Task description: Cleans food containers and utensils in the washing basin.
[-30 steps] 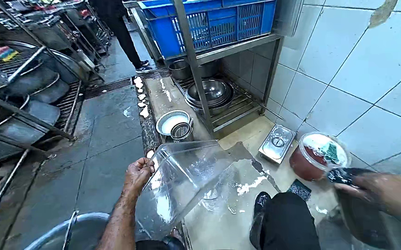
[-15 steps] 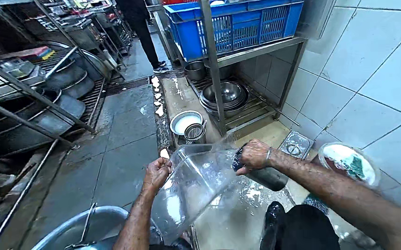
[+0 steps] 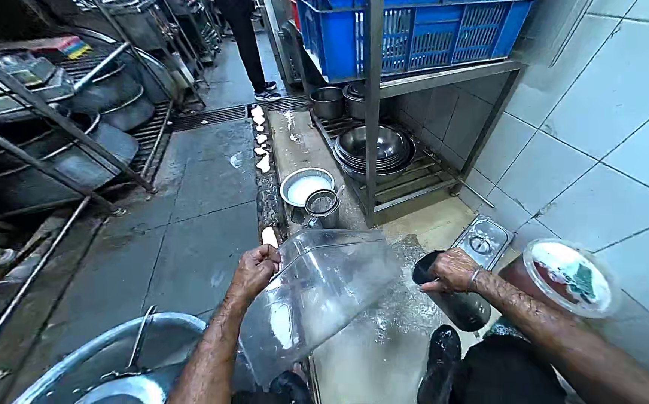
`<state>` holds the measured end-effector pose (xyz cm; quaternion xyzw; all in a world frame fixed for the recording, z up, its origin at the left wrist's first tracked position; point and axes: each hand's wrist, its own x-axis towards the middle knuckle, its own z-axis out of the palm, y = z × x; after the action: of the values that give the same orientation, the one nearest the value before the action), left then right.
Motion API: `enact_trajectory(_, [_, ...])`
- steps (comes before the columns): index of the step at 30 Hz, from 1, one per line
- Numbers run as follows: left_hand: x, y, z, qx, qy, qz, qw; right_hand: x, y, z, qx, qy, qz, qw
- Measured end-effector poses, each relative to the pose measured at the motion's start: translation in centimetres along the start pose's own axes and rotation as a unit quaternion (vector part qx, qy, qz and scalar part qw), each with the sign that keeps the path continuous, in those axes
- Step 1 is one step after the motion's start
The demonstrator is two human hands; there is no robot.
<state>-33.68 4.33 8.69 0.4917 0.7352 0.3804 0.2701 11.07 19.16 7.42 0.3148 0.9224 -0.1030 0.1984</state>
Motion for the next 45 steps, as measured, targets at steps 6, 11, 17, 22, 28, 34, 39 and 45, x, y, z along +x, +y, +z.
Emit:
enact_trajectory(6, [0.1,0.2,1.7,-0.018,-0.002,0.14,0.99,-3.5,2.2,0.5,0.024,0.034,0.077,0.996])
enact_trajectory(11, [-1.2,5.0,5.7,0.133,-0.051,0.247,0.959,-5.8,2.9,1.0,0.043,0.046,0.129,0.99])
enact_trajectory(17, [0.8,8.2,10.5,0.22,0.027,0.428,0.876,-7.8,3.0,2.2,0.032,0.071,0.144,0.987])
enact_trajectory(22, [1.0,10.3,11.4,0.241,0.041,0.54,0.805,-10.1,4.2,2.9,0.046,0.081,0.167,0.982])
enact_trajectory(28, [-2.4,7.3,14.5,0.302,-0.087,0.61,0.727,-8.4,3.6,2.0,0.019,0.054,0.097,0.994])
enact_trajectory(34, [-5.5,5.8,16.3,0.326,-0.185,0.602,0.705,-4.7,0.9,0.3,-0.028,-0.006,-0.06,0.998])
enact_trajectory(39, [-7.3,8.5,18.4,0.342,-0.305,0.546,0.701,-1.5,-3.7,-1.5,-0.093,-0.127,-0.15,0.976])
enact_trajectory(45, [-8.8,10.9,20.5,0.349,-0.436,0.455,0.694,-0.5,-7.0,-3.2,-0.159,-0.218,-0.164,0.949])
